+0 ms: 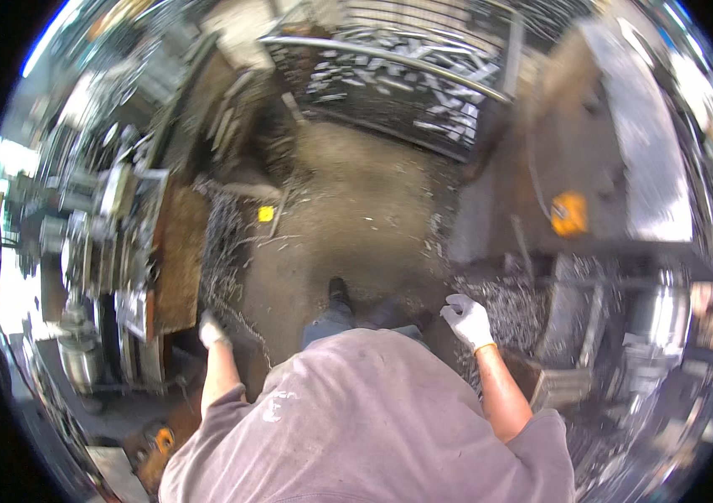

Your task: The person repeatedly loads cylindrical metal blanks into a lathe chuck, operates the machine, and removes finished metal parts. The finished parts are placed into a wire basket. The person wears gloves throughout the process.

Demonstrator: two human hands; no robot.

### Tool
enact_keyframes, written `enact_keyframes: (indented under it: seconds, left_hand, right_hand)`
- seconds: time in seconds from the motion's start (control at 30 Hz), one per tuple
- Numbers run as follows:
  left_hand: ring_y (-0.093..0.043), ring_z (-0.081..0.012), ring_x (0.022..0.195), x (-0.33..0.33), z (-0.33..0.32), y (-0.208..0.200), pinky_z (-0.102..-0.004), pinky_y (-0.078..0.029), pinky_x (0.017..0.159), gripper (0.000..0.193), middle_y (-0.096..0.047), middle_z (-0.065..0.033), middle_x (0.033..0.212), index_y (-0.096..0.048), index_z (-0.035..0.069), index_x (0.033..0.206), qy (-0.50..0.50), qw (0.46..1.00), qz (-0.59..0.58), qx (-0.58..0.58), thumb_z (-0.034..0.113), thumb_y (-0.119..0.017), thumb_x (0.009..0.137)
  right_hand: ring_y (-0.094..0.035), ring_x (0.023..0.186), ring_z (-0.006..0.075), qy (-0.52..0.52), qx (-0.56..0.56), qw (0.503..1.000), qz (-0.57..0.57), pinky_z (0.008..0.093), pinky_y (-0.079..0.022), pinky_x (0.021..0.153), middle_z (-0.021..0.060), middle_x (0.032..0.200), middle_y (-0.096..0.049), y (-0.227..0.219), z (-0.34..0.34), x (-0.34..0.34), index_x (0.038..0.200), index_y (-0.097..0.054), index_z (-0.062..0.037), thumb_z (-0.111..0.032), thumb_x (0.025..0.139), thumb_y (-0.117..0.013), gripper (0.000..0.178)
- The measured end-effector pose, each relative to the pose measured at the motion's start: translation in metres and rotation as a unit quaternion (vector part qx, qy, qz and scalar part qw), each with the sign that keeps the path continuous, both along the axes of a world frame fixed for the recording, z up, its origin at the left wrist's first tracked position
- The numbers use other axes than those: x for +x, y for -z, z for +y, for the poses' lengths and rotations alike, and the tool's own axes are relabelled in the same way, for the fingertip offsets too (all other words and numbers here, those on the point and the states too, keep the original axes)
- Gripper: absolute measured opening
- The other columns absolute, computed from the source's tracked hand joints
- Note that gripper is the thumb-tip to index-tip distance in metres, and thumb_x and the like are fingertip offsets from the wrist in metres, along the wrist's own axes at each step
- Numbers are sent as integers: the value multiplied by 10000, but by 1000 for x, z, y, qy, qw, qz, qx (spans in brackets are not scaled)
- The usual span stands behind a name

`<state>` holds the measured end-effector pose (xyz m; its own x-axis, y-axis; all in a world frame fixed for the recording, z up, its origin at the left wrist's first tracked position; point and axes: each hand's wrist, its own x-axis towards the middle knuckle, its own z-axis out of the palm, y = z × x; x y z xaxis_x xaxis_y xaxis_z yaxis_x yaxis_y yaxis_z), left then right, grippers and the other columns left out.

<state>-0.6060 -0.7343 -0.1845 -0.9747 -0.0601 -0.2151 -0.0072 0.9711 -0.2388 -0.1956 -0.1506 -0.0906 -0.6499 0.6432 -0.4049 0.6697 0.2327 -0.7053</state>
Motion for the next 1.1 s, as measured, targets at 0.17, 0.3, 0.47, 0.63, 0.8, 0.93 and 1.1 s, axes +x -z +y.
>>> enact_keyframes:
  seconds: [0.17, 0.3, 0.47, 0.63, 0.8, 0.93, 1.1]
  left_hand:
    - [-741, -303, 1169, 116, -227, -46, -422, -618, 895, 492, -737, -229, 1294, -630, -99, 1348, -445, 876, -43, -180, 309, -573, 1079]
    - [-731, -357, 1158, 158, -270, -58, -477, -608, 899, 591, -711, -274, 1312, -588, -110, 1387, -615, 762, 195, -59, 394, -534, 1084]
    - [-688, -482, 1173, 169, -273, -77, -580, -546, 988, 627, -678, -296, 1349, -583, 9, 1416, -669, 496, 532, 155, 535, -469, 1096]
    - [-663, -442, 1269, 163, -257, -98, -564, -559, 1012, 512, -609, -279, 1460, -486, 70, 1523, -668, 573, 467, 84, 406, -438, 1140]
    - [-680, -458, 1254, 212, -268, -84, -463, -626, 980, 579, -608, -288, 1476, -380, 88, 1635, -724, 500, 469, 71, 381, -456, 1141]
    - [-698, -365, 973, 187, -283, -94, -487, -552, 825, 536, -729, -207, 1102, -671, 12, 1292, -638, 462, 581, 205, 490, -512, 1110]
    - [-499, -170, 590, 198, -284, -118, -342, -441, 546, 438, -525, 6, 695, -544, 167, 912, -539, 90, 567, 616, 585, -570, 1042]
  right_hand:
    - [-755, 1105, 371, -278, 79, 955, -63, 422, -582, 993, 222, 1147, -785, 31, 5, -162, 1210, -769, -37, -370, 891, -730, 463]
    - [-763, 1045, 378, -378, 86, 916, -102, 446, -593, 935, 209, 1092, -790, 40, 3, -279, 1112, -817, -86, -374, 848, -732, 400]
    - [-777, 977, 357, -371, 124, 911, -131, 440, -595, 878, 214, 1049, -792, 50, 15, -360, 1078, -811, -51, -321, 887, -712, 345]
    - [-759, 824, 339, -424, 130, 879, -176, 415, -605, 792, 191, 955, -794, 111, 41, -341, 1011, -815, -49, -345, 912, -717, 327]
    - [-771, 953, 340, -838, 296, 437, -139, 452, -605, 816, 107, 1037, -808, 202, 86, -371, 983, -817, -150, -219, 917, -648, 194]
    - [-781, 888, 245, -663, 135, 639, -365, 407, -599, 789, 69, 1004, -827, 178, 47, -465, 1070, -832, -113, -268, 895, -738, 251]
    - [-779, 885, 243, -531, 82, 832, -141, 361, -599, 838, 134, 984, -825, 41, -72, -629, 1156, -800, -29, -306, 911, -757, 371]
